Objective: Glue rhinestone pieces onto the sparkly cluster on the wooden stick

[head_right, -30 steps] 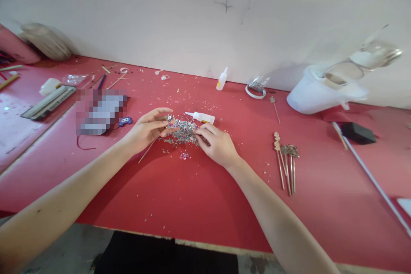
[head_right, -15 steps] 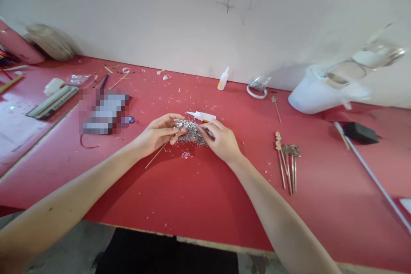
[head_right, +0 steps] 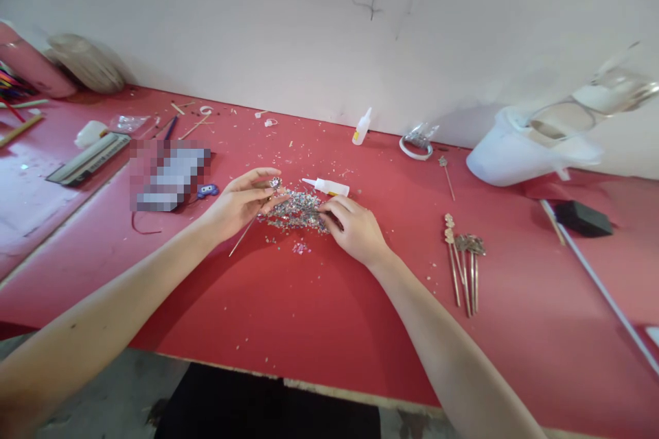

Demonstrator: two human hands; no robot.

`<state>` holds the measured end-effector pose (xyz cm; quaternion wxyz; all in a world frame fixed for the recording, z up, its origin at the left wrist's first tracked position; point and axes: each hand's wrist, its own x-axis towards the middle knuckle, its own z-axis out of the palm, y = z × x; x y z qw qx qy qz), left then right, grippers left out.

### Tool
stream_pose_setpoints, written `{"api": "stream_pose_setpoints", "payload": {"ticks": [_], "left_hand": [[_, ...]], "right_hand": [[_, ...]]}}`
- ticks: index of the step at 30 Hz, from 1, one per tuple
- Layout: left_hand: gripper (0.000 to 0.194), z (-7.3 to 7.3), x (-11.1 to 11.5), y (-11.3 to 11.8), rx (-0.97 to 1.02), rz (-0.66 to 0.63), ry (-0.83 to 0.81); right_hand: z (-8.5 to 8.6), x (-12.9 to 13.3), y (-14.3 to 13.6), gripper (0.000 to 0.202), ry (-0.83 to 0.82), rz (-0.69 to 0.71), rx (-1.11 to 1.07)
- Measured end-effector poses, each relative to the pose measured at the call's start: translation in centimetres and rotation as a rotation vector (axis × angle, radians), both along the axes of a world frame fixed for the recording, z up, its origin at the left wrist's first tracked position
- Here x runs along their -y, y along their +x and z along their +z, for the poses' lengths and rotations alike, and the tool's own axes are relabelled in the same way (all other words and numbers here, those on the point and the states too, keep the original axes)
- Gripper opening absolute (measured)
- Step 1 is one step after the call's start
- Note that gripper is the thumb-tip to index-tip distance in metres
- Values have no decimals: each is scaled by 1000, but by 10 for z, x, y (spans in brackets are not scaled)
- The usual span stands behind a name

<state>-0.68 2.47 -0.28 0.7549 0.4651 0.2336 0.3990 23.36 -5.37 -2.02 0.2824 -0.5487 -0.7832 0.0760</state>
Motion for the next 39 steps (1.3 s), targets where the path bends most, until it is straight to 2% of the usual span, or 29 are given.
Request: {"api": "stream_pose_setpoints", "payload": {"ticks": [12, 18, 25, 32, 37, 39], "left_hand": [[26, 2, 2, 1, 12, -25, -18], [28, 2, 1, 0, -2, -51, -24], [29, 3, 1, -1, -3, -92, -69], [30, 6, 1, -4, -44, -180, -161], [30, 7, 4, -1, -41, -174, -150], [30, 6, 6, 1, -18, -173, -147]], "right_hand": [[2, -1, 3, 13, -1, -1, -70], [3, -1, 9, 10, -50, 119, -105], [3, -4, 7, 15, -20, 6, -160], [3, 0, -3, 19, -108, -20, -253], [0, -1, -21, 17, -211, -1, -499], [-2, -3, -24, 17, -205, -38, -532]]}}
